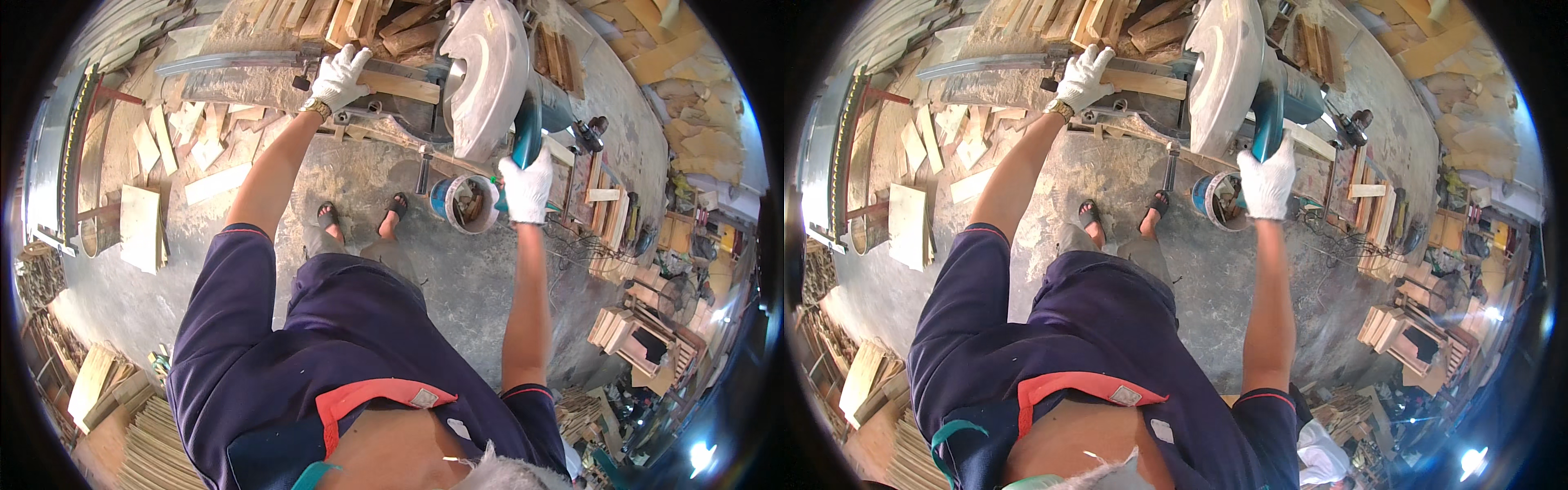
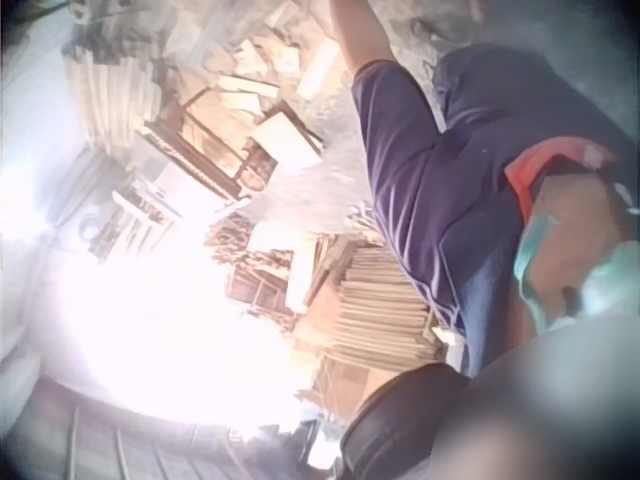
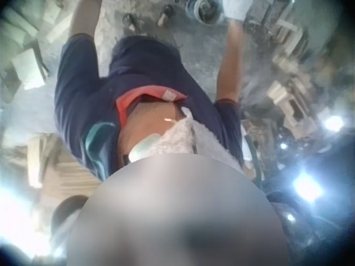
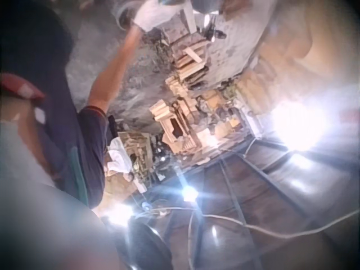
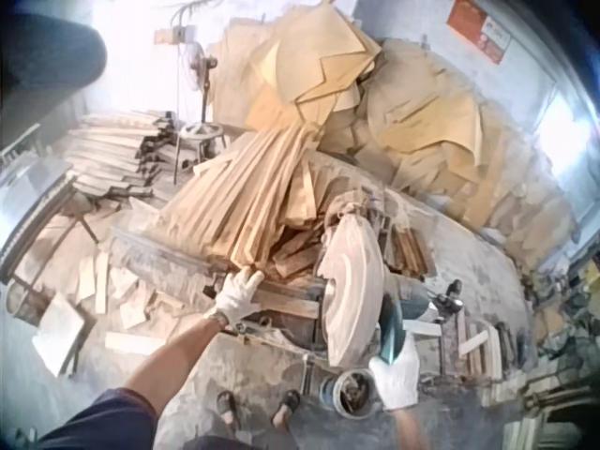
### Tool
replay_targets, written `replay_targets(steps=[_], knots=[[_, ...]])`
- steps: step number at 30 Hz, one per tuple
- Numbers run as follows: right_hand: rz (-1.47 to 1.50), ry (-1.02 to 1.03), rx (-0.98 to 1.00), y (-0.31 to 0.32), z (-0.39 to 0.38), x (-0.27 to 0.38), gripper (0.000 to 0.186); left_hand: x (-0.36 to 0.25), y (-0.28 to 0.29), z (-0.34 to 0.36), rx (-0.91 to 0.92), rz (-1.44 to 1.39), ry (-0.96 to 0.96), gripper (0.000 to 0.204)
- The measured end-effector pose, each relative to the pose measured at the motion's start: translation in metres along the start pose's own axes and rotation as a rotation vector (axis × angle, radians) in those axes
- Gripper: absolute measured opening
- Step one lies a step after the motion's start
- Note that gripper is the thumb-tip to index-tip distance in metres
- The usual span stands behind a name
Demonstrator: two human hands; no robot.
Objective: The person repeatedly picks up wooden planks, positions them on a miter saw, and cuts them into smaller pieces. The cut pieces are placed into a bucket or stacked on the workbench. The person also uses a nail gun to fasten some pieces together.
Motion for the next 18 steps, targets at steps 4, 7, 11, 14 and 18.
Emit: replay_targets(steps=[4,7,11,14,18], knots=[[-0.012,0.003,-0.056,-0.013,-0.015,-0.026,0.071,0.001,-0.001,0.000,0.030,0.018,-0.001,0.088],[0.098,-0.009,-0.062,-0.015,-0.022,-0.030,0.068,0.001,-0.003,0.001,0.060,0.015,0.010,0.086],[0.042,0.104,-0.083,-0.015,-0.027,-0.023,0.074,-0.001,0.001,0.001,0.030,-0.038,0.009,0.082],[0.085,0.074,-0.065,-0.017,-0.024,-0.030,0.080,-0.002,0.002,-0.001,0.023,-0.067,0.037,0.081],[0.068,-0.033,-0.016,-0.018,-0.017,-0.040,0.077,-0.004,0.001,-0.003,0.034,-0.021,0.044,0.083]])
Point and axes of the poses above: each hand's wrist, its own z-axis towards the middle knuckle, its own y-axis out of the back of the hand, x = y × z, the point moved 7 cm from there along z, towards the middle knuckle, and after that the axes turned 11 degrees about z, right-handed, at the moved point
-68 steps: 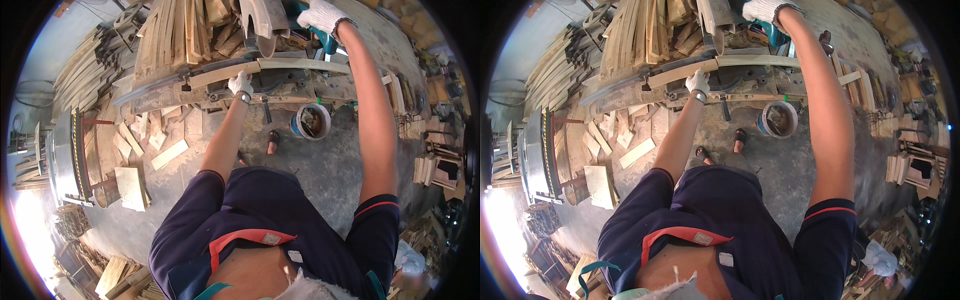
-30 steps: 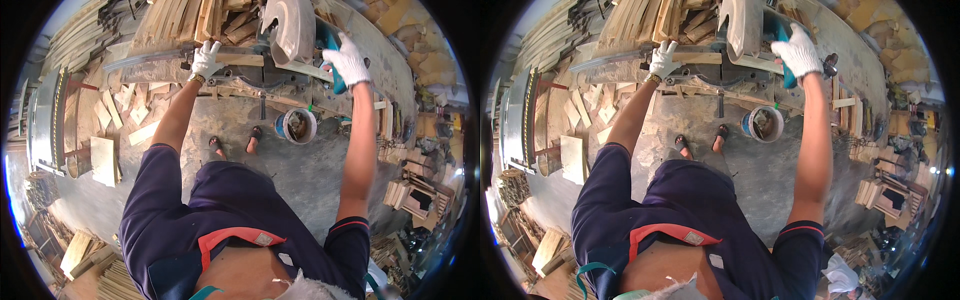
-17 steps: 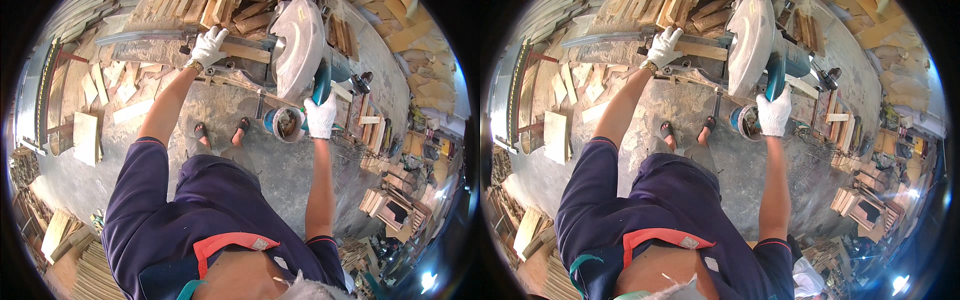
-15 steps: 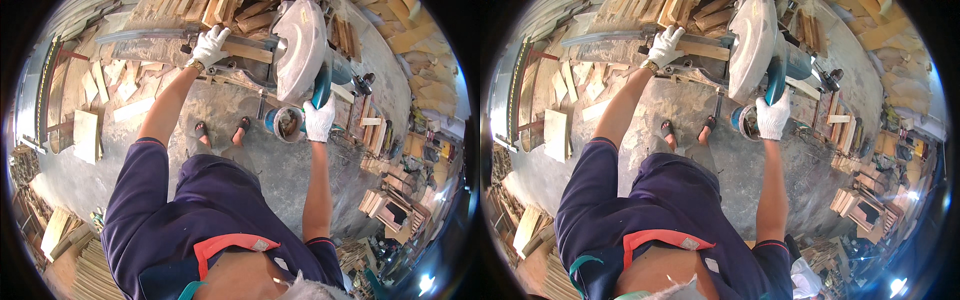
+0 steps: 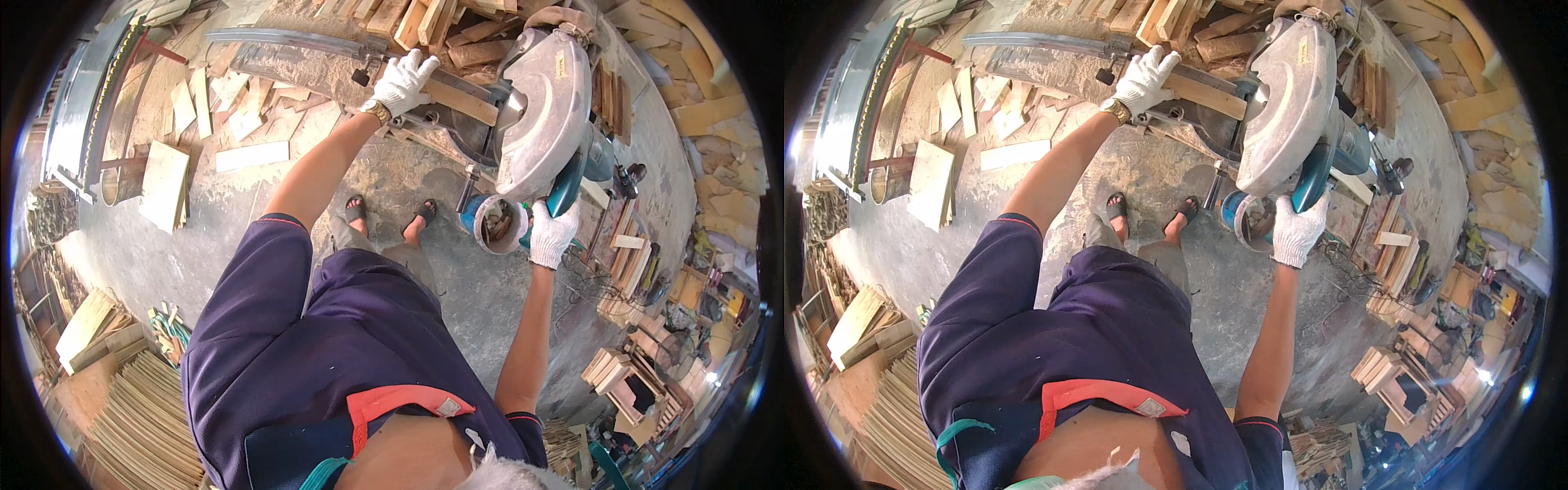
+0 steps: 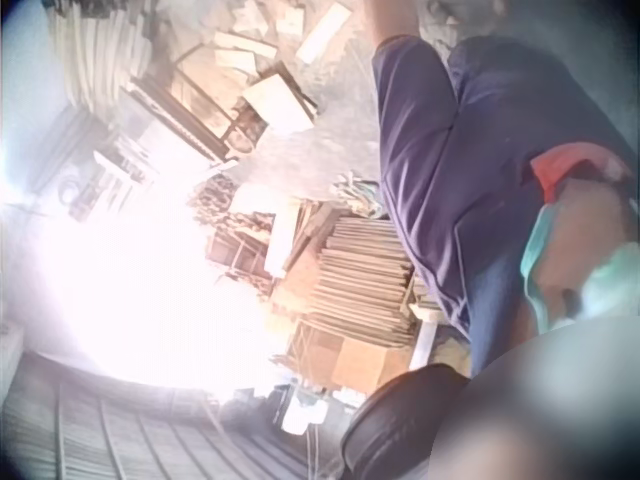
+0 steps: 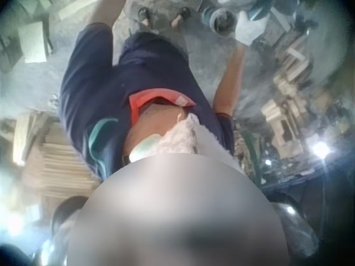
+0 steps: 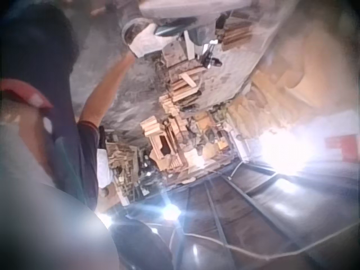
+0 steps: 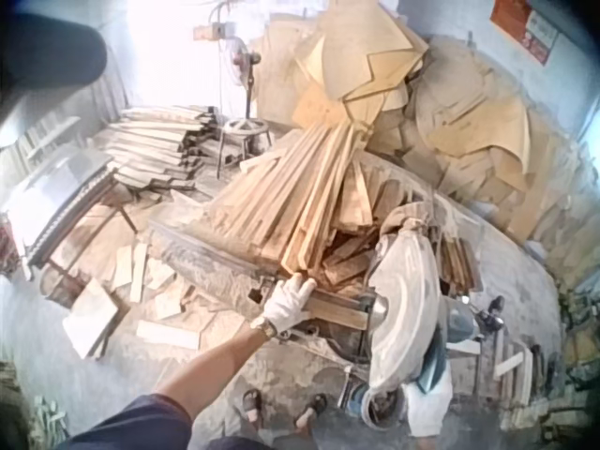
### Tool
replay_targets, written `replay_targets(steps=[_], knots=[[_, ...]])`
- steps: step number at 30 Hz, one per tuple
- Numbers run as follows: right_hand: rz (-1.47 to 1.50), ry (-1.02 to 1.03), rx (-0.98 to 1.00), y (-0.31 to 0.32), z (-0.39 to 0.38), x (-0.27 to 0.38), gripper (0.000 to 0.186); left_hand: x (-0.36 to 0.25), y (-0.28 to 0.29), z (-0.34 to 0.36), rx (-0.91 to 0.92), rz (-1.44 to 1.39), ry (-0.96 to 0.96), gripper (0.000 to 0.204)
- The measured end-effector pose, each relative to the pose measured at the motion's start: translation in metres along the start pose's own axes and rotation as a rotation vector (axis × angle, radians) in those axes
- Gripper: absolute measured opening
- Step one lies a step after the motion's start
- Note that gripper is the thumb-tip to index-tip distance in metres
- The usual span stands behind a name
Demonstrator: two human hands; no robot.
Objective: The person repeatedly picks up wooden planks, positions them on a miter saw, and cuts them into smaller pieces. The cut pieces are placed into a bucket or stacked on the workbench. The person also uses a nail gun to fasten some pieces together.
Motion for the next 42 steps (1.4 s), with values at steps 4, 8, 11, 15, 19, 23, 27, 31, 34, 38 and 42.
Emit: replay_targets(steps=[4,8,11,15,19,23,27,31,34,38,42], knots=[[0.078,0.006,0.006,0.009,0.004,0.008,0.062,0.002,0.005,0.001,-0.031,-0.069,-0.020,0.082],[0.097,0.003,-0.023,0.010,-0.001,0.015,0.056,0.002,0.001,0.003,0.065,-0.003,0.007,0.084],[0.066,0.023,-0.049,0.004,-0.008,0.016,0.058,0.002,-0.001,0.004,0.077,-0.012,0.017,0.085],[0.010,0.040,-0.072,-0.004,-0.015,0.013,0.062,0.003,-0.003,0.004,0.033,0.005,-0.008,0.086],[-0.043,0.146,-0.133,-0.006,-0.019,0.015,0.067,0.003,-0.004,0.003,0.028,-0.010,-0.017,0.085],[0.051,0.037,-0.098,-0.011,-0.023,0.001,0.070,0.004,-0.004,0.003,0.027,-0.023,-0.015,0.085],[0.016,0.100,-0.128,-0.021,-0.027,-0.008,0.073,0.004,-0.007,0.004,0.026,-0.030,-0.009,0.085],[-0.067,0.067,-0.169,-0.040,-0.032,-0.026,0.073,0.002,-0.002,0.002,-0.017,-0.024,-0.008,0.087],[-0.012,0.157,-0.136,-0.030,-0.029,-0.012,0.070,0.002,0.001,0.003,0.013,-0.063,0.006,0.086],[-0.108,0.183,-0.005,0.019,0.008,0.047,0.056,-0.004,0.007,-0.005,-0.071,0.015,-0.002,0.097],[-0.085,0.223,0.147,0.059,0.073,0.134,0.074,-0.015,0.002,-0.050,-0.176,-0.002,0.099,0.098]])
Point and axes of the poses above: each hand's wrist, its own z-axis towards the middle knuckle, its own y-axis out of the back of the hand, x = y × z, the point moved 7 cm from there along z, towards the middle knuckle, and after that the axes turned 11 degrees about z, right-handed, at the moved point
